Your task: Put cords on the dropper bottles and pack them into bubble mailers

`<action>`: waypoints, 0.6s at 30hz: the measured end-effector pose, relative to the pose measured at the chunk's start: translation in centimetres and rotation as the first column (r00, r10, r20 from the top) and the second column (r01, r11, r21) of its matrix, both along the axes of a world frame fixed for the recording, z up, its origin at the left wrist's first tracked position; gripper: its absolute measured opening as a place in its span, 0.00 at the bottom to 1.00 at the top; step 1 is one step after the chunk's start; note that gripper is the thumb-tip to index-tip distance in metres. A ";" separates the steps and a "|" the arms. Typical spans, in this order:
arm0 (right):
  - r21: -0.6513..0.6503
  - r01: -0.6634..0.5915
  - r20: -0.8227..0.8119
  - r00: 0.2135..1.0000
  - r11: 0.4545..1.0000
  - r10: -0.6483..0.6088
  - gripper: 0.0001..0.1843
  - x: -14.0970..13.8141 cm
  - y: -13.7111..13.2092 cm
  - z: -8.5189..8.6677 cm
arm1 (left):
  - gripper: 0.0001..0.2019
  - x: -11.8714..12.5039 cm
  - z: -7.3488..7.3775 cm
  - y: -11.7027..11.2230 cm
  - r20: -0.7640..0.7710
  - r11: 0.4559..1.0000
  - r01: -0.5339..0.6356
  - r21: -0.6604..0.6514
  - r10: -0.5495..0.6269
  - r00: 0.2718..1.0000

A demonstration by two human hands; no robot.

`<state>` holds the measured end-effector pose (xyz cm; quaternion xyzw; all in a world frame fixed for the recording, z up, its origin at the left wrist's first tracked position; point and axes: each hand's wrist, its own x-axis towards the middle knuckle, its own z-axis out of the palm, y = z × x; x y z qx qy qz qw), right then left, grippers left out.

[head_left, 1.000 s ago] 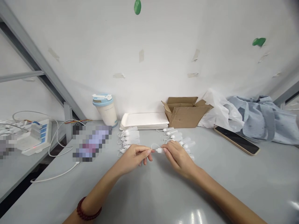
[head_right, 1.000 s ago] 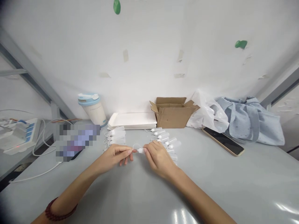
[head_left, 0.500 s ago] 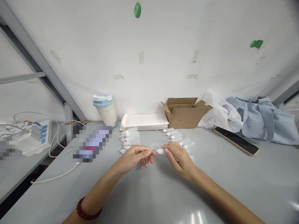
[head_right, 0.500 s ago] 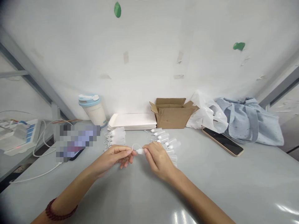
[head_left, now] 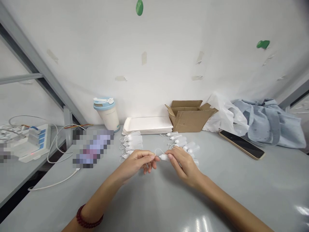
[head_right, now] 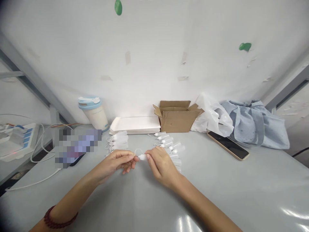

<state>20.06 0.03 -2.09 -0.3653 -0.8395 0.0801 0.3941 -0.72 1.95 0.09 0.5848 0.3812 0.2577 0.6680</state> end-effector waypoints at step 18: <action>0.006 0.000 -0.017 1.000 1.000 0.000 0.12 -0.1 -0.1 0.0 | 0.13 0.0 0.2 -0.3 0.013 1.000 -0.002 -0.007 0.002 1.000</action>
